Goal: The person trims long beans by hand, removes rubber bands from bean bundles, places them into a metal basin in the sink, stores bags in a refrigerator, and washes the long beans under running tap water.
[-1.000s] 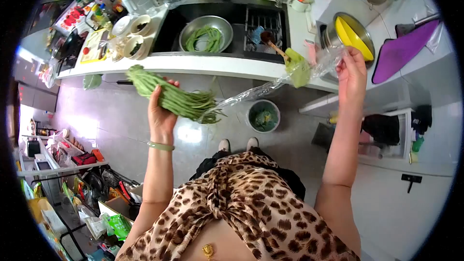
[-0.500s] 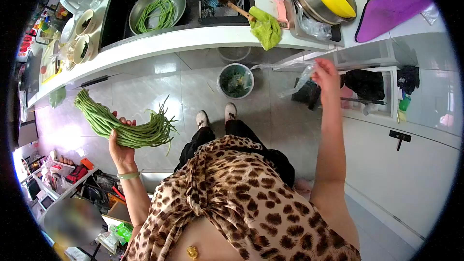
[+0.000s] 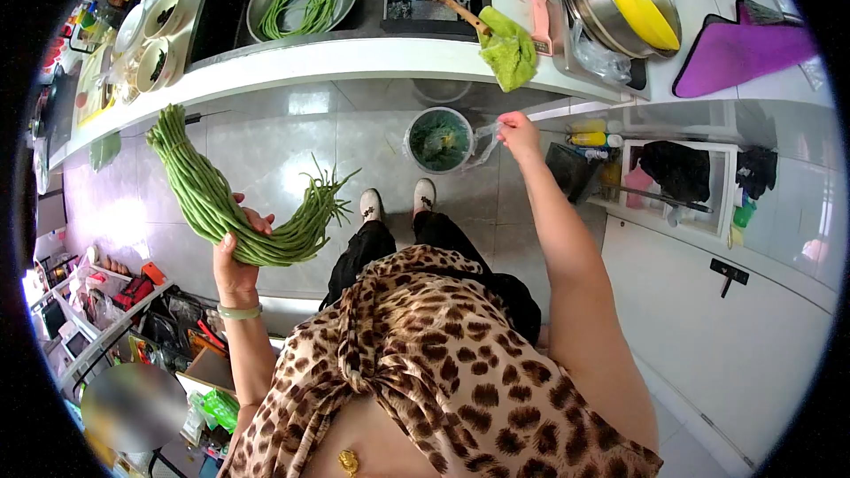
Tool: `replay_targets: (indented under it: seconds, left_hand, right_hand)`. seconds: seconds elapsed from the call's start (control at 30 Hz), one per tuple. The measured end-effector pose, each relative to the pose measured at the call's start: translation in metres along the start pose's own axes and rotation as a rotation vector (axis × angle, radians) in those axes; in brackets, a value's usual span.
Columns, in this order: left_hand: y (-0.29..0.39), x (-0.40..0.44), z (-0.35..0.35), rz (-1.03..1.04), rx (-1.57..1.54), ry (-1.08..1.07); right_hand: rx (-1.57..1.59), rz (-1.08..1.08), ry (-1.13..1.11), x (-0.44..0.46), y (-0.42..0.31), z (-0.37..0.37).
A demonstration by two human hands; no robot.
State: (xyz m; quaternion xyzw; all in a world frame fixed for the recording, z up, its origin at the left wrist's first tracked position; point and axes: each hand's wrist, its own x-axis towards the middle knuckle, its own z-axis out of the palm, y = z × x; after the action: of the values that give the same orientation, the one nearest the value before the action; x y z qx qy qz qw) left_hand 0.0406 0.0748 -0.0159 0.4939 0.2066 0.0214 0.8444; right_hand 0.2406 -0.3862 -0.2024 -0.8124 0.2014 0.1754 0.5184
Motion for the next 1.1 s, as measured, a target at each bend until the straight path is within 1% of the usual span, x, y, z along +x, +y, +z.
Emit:
replay_targets:
  seconds: [0.07,0.17,0.3,0.37,0.4,0.47,0.5,0.57,0.6,0.67,0.73,0.8,0.87,0.93,0.97,1.0,1.07,1.1]
  left_hand:
    - [-0.002,-0.002,0.000,-0.035,0.046,-0.041]
    - [-0.004,-0.006,0.002,-0.070,0.087,-0.041]
    - [-0.005,-0.011,0.006,-0.126,0.112,-0.053]
    - [-0.005,-0.013,0.007,-0.139,0.122,-0.052]
    - [-0.005,-0.014,0.008,-0.138,0.122,-0.048]
    - [-0.004,-0.015,0.011,-0.175,0.118,-0.059]
    - [-0.004,-0.015,0.012,-0.176,0.111,-0.064]
    - [-0.005,-0.015,0.013,-0.181,0.074,-0.095]
    - [-0.005,-0.015,0.012,-0.187,0.038,-0.123]
    - [-0.011,-0.014,0.003,-0.188,0.096,-0.172]
    - [-0.009,-0.014,0.010,-0.248,0.138,-0.165]
    - [-0.014,-0.011,0.011,-0.270,0.117,-0.201]
    - [-0.016,-0.008,0.015,-0.292,0.119,-0.257]
    - [-0.017,-0.006,0.017,-0.308,0.145,-0.330]
    - [-0.015,-0.006,0.022,-0.306,0.139,-0.355]
    - [-0.013,-0.007,0.027,-0.307,0.130,-0.380]
    - [-0.015,-0.006,0.033,-0.309,0.147,-0.404]
    - [-0.019,-0.006,0.035,-0.314,0.193,-0.438]
  right_hand:
    - [-0.053,0.001,-0.036,0.009,0.009,0.009]
    - [-0.140,-0.003,-0.051,0.009,0.003,0.025]
    - [-0.191,-0.006,-0.062,0.021,0.015,0.043]
    - [-0.192,0.063,-0.135,0.022,0.015,0.051]
    - [-0.192,0.062,-0.139,0.026,0.021,0.053]
    - [-0.562,-0.119,-0.121,0.037,0.037,0.054]
    - [-0.562,-0.120,-0.120,0.037,0.038,0.054]
    - [-0.406,-0.136,-0.148,0.036,0.039,0.053]
    - [-0.406,-0.139,-0.147,0.028,0.029,0.053]
    - [-0.284,-0.053,-0.246,-0.003,-0.021,0.061]
    - [-0.140,-0.071,-0.408,-0.034,-0.067,0.074]
    - [-0.079,-0.131,-0.583,-0.074,-0.125,0.092]
    - [0.058,-0.192,-0.794,-0.106,-0.167,0.105]
    - [0.119,-0.215,-0.938,-0.135,-0.202,0.120]
    - [0.188,-0.176,-0.989,-0.150,-0.216,0.127]
    - [0.186,-0.184,-0.991,-0.158,-0.216,0.140]
    - [0.463,-0.058,-1.094,-0.170,-0.212,0.164]
    - [0.487,-0.054,-1.083,-0.180,-0.217,0.171]
